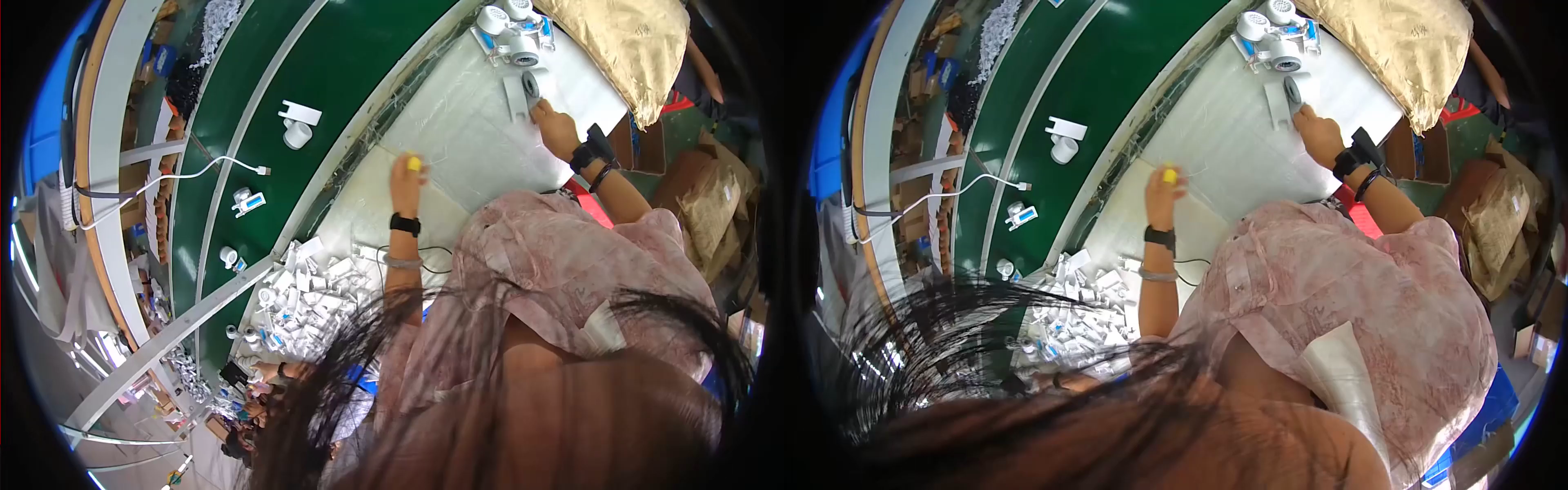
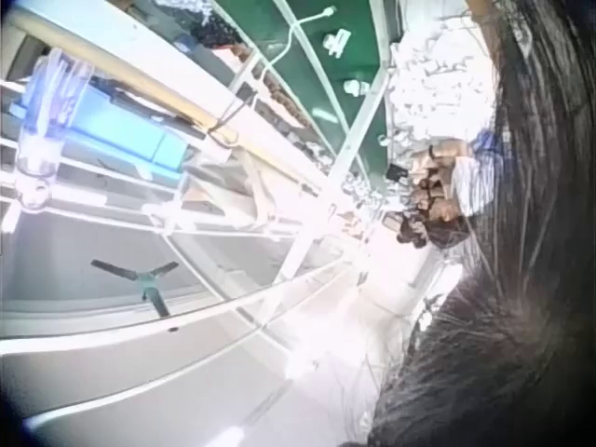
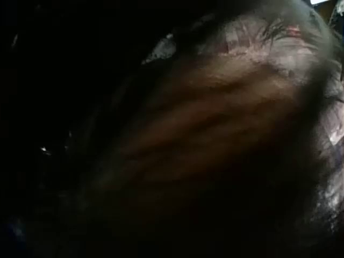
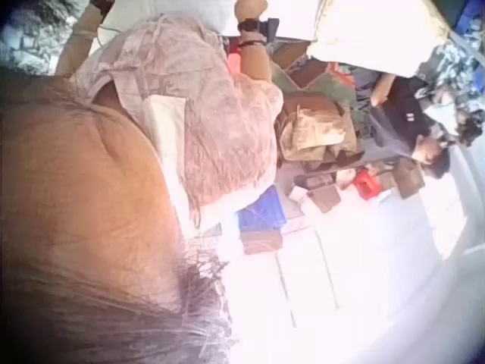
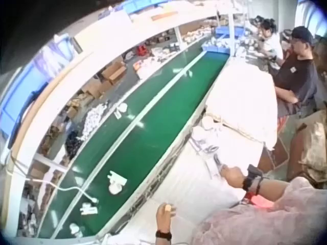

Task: Assembling small electronic components on a production line.

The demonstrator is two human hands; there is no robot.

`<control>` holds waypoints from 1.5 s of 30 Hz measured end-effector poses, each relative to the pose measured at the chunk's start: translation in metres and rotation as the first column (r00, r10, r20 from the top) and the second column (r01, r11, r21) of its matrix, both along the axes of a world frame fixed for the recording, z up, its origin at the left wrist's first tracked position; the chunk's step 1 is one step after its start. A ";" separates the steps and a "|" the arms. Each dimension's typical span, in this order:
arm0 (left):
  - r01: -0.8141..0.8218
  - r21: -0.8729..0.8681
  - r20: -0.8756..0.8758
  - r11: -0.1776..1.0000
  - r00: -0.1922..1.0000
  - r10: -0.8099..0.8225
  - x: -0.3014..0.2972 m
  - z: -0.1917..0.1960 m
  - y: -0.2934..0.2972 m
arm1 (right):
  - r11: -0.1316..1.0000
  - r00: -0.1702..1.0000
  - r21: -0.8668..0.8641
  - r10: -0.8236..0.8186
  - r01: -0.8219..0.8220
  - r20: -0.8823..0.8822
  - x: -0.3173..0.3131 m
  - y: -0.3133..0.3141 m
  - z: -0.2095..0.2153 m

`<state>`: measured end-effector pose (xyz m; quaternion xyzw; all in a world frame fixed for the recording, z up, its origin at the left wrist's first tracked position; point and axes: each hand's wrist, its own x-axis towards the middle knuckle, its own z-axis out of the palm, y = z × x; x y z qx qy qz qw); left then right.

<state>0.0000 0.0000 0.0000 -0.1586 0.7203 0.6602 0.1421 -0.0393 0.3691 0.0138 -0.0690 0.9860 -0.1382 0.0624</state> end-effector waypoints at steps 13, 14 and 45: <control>0.348 -0.688 -0.218 0.637 0.738 -0.639 0.032 0.037 0.092 | 0.773 0.791 0.171 0.603 -0.611 0.104 0.038 -0.075 0.042; 0.375 -0.669 -0.206 0.642 0.736 -0.645 0.031 0.040 0.089 | 0.788 0.793 0.092 0.606 -0.609 0.058 0.035 -0.075 0.047; 0.014 0.461 -0.137 0.887 0.989 0.055 0.072 0.154 0.061 | 0.716 0.734 -0.276 0.468 -0.642 -0.493 0.039 -0.118 0.160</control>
